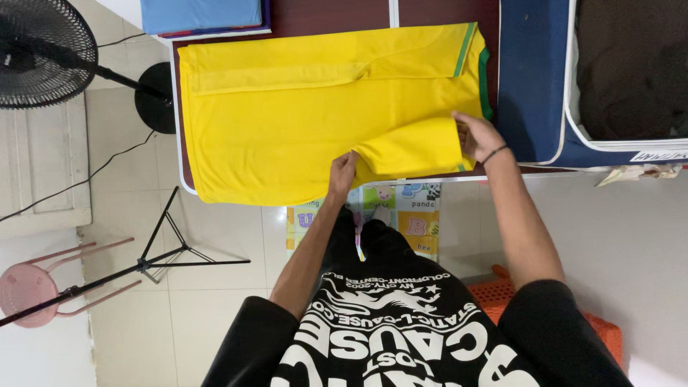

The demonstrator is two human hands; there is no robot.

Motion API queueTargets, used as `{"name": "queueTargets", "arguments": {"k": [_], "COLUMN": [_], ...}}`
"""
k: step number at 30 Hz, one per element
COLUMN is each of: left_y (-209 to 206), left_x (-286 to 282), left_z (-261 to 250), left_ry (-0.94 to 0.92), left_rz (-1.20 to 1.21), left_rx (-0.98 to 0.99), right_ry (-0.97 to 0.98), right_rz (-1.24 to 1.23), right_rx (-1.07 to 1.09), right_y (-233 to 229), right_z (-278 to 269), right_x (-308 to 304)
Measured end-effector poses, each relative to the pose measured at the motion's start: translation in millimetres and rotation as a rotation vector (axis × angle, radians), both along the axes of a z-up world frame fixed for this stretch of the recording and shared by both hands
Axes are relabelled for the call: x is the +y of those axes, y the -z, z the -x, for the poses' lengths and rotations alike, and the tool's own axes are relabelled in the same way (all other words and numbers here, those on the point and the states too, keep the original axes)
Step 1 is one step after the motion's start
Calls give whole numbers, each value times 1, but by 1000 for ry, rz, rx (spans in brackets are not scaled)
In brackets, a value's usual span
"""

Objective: The person folds a yellow t-shirt on a table. They smooth the shirt, fold the sleeves inward, fold the bottom up, and then fold the shirt in half.

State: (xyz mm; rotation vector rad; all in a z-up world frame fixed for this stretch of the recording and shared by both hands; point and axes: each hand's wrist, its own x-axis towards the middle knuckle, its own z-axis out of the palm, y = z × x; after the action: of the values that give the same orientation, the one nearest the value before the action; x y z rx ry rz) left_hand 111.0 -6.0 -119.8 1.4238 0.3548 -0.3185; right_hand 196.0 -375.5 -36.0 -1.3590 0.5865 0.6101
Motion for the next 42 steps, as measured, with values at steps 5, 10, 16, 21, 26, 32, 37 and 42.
{"name": "queueTargets", "arguments": {"k": [5,10,16,21,26,32,37,42], "left_y": [3,1,-65,-88,-58,-80,-100,-80], "left_x": [-5,2,0,-7,-6,2,11,-9], "left_z": [-13,1,13,-2,-28,-42,-45,-36], "left_ry": [-138,-75,181,420,417,356,17,404], "left_rz": [-55,-94,-730,-1239,-1236,-994,-742,-1044], "left_rx": [183,109,-172,-638,-810,-273,-61,-596], "right_ry": [-232,-402,-361,-346,-312,-321,-347,-455], "right_rz": [843,1154,1104,1084,1051,1063,1298,1151], "right_rx": [-707,-755,-553,-481,-407,-334,-719,-908], "right_y": [28,31,26,12,4,13,-2,0], "right_z": [0,42,69,69,68,67,70,35], "right_x": [29,30,30,35,41,35,62,119]}}
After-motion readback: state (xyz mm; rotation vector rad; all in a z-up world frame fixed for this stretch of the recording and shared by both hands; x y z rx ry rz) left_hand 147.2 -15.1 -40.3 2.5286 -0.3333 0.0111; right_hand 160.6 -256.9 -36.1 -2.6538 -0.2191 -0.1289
